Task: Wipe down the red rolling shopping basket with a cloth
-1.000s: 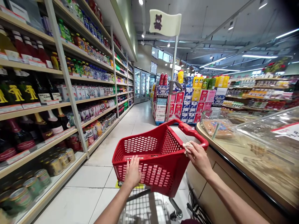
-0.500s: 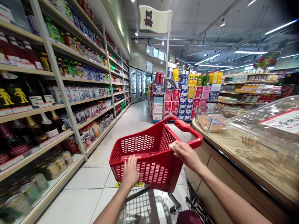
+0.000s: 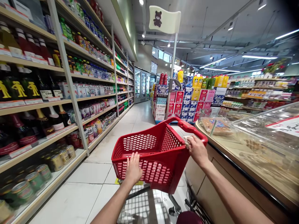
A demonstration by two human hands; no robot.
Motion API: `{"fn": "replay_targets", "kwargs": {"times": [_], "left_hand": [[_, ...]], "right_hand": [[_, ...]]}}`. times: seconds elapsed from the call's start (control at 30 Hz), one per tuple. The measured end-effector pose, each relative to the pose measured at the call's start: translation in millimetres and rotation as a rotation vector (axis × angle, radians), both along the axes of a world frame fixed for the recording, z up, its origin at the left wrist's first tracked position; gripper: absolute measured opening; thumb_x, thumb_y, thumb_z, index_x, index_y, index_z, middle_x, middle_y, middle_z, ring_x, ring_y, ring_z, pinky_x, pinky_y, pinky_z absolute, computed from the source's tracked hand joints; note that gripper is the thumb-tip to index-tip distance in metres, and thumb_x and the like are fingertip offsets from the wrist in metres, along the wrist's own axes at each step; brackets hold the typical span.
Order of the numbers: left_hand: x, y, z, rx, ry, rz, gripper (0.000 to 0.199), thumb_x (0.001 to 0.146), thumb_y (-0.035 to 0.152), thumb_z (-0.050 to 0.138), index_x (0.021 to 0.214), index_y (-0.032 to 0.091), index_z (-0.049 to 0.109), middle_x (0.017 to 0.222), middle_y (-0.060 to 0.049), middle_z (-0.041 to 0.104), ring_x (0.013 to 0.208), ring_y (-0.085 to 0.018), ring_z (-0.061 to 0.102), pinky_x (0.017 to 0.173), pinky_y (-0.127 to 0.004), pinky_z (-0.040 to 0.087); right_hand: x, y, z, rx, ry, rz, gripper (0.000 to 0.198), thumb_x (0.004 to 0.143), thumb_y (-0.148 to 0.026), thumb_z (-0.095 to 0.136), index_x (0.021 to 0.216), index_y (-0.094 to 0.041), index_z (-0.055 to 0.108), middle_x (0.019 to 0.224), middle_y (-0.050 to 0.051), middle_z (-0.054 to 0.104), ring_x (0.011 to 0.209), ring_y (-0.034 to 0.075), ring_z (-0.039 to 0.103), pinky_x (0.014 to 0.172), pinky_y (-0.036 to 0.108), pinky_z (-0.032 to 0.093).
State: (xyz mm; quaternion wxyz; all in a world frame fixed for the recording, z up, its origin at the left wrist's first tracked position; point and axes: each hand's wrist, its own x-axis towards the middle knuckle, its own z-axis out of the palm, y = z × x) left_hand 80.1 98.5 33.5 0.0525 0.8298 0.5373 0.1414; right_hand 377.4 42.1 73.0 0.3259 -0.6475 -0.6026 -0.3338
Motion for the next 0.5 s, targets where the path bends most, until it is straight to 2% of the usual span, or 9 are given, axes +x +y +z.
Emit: {"fn": "replay_targets", "kwargs": {"times": [0.07, 0.2, 0.27, 0.37, 0.43, 0.5], "left_hand": [[-1, -1, -2.1, -0.002, 0.0, -0.001, 0.07, 0.062, 0.013, 0.041, 0.131, 0.01, 0.028, 0.143, -0.006, 0.02, 0.132, -0.019, 0.009, 0.107, -0.041, 0.006], [-7, -3, -4.6, 0.036, 0.023, -0.038, 0.07, 0.063, 0.013, 0.041, 0.132, 0.012, 0.027, 0.143, -0.004, 0.02, 0.131, -0.019, 0.01, 0.107, -0.041, 0.008], [-11, -3, -5.4, 0.057, 0.04, -0.045, 0.07, 0.064, 0.012, 0.041, 0.132, 0.012, 0.027, 0.143, -0.004, 0.021, 0.131, -0.019, 0.011, 0.107, -0.04, 0.009], [-12, -5, -5.8, 0.058, 0.047, -0.039, 0.069, 0.065, 0.014, 0.041, 0.132, 0.012, 0.027, 0.143, -0.005, 0.02, 0.132, -0.019, 0.01, 0.107, -0.041, 0.009], [-11, -7, -5.2, 0.044, 0.042, -0.037, 0.068, 0.066, 0.016, 0.041, 0.132, 0.011, 0.026, 0.143, -0.005, 0.02, 0.132, -0.02, 0.009, 0.107, -0.041, 0.009], [-11, -7, -4.1, 0.032, 0.045, -0.053, 0.069, 0.066, 0.017, 0.042, 0.132, 0.012, 0.026, 0.143, -0.004, 0.019, 0.132, -0.019, 0.01, 0.107, -0.041, 0.01]], "right_hand": [[-15, 4, -4, -0.052, -0.07, 0.034, 0.027, 0.078, -0.018, 0.042, 0.096, -0.015, 0.062, 0.108, 0.013, 0.057, 0.104, 0.024, 0.049, 0.091, 0.041, 0.039], [-44, 7, -19, -0.15, -0.278, 0.203, 0.032, 0.079, -0.015, 0.041, 0.107, -0.017, 0.057, 0.116, 0.011, 0.055, 0.11, 0.022, 0.046, 0.094, 0.039, 0.035], [-34, 0, -21, -0.163, -0.299, 0.197, 0.032, 0.083, -0.017, 0.039, 0.11, -0.019, 0.055, 0.116, 0.01, 0.055, 0.108, 0.02, 0.048, 0.093, 0.039, 0.036], [-16, -8, -22, -0.119, -0.261, 0.109, 0.033, 0.086, -0.022, 0.036, 0.115, -0.02, 0.052, 0.119, 0.01, 0.053, 0.108, 0.021, 0.049, 0.091, 0.041, 0.036], [-27, -5, -28, -0.071, -0.245, 0.066, 0.034, 0.085, -0.019, 0.034, 0.115, -0.018, 0.051, 0.12, 0.012, 0.052, 0.109, 0.022, 0.048, 0.092, 0.043, 0.035], [-55, 3, -38, -0.07, -0.268, 0.092, 0.036, 0.084, -0.013, 0.033, 0.115, -0.018, 0.052, 0.12, 0.012, 0.052, 0.11, 0.021, 0.047, 0.093, 0.041, 0.034]]}}
